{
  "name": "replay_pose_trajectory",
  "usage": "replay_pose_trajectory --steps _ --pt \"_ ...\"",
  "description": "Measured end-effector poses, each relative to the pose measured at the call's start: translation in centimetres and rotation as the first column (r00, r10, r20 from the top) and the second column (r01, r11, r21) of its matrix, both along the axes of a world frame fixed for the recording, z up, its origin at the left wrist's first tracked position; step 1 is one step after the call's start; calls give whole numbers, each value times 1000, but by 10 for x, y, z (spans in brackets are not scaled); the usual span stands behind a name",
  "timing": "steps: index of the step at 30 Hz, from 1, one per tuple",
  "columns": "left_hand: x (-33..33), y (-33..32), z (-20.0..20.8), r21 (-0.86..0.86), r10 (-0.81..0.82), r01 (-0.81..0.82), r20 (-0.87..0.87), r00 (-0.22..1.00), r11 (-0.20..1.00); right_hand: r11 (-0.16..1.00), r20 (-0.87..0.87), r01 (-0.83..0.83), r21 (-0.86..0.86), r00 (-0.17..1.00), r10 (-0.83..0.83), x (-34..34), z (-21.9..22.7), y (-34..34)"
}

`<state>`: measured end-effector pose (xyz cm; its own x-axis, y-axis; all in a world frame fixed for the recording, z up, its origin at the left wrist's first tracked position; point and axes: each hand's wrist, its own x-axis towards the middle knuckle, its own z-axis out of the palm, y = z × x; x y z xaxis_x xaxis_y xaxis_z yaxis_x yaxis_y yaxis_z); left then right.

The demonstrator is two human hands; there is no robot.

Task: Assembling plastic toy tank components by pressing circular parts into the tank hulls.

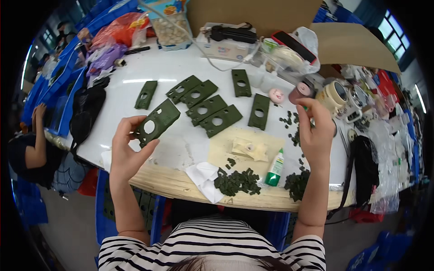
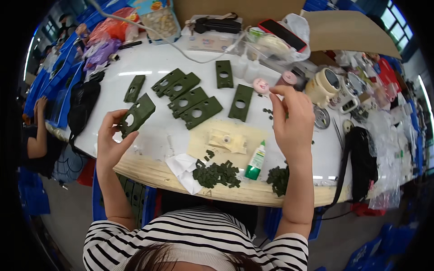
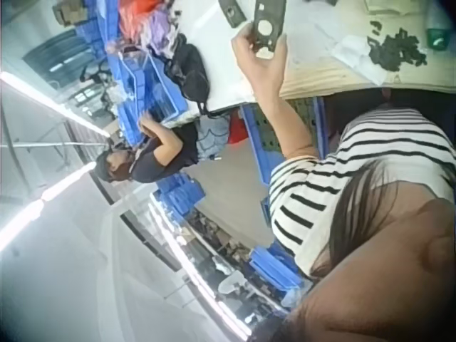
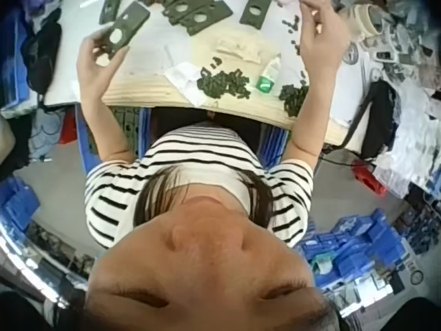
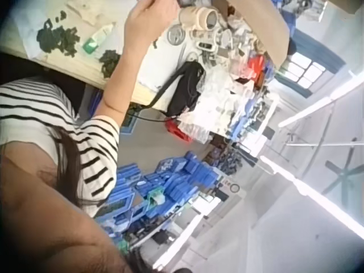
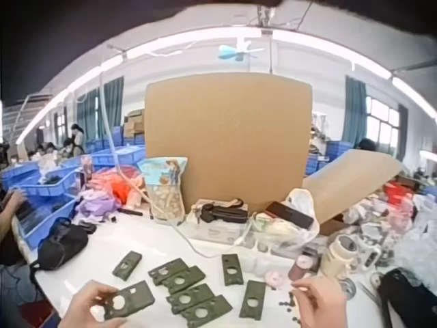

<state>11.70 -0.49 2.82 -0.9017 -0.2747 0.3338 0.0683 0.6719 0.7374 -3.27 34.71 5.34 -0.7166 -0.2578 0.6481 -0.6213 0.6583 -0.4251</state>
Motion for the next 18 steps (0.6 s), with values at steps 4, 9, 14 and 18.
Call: replay_pose_trajectory --steps 4,9,14,18 --pt "-37 40 41 137 -310 320 -84 947 938 994 266 3 109 963 -32 -33 -14 39" --pt "-95 74 43 338 -562 578 -155 812 743 974 509 -8 227 853 -112 -47 -33 55" --pt "-106 87 -8 566 -541 515 -140 830 644 940 524 -92 329 846 -100 -54 -52 44" --pt "-103 86 -21 613 -539 468 -79 838 637 946 606 -98 310 787 -117 -57 -56 38"
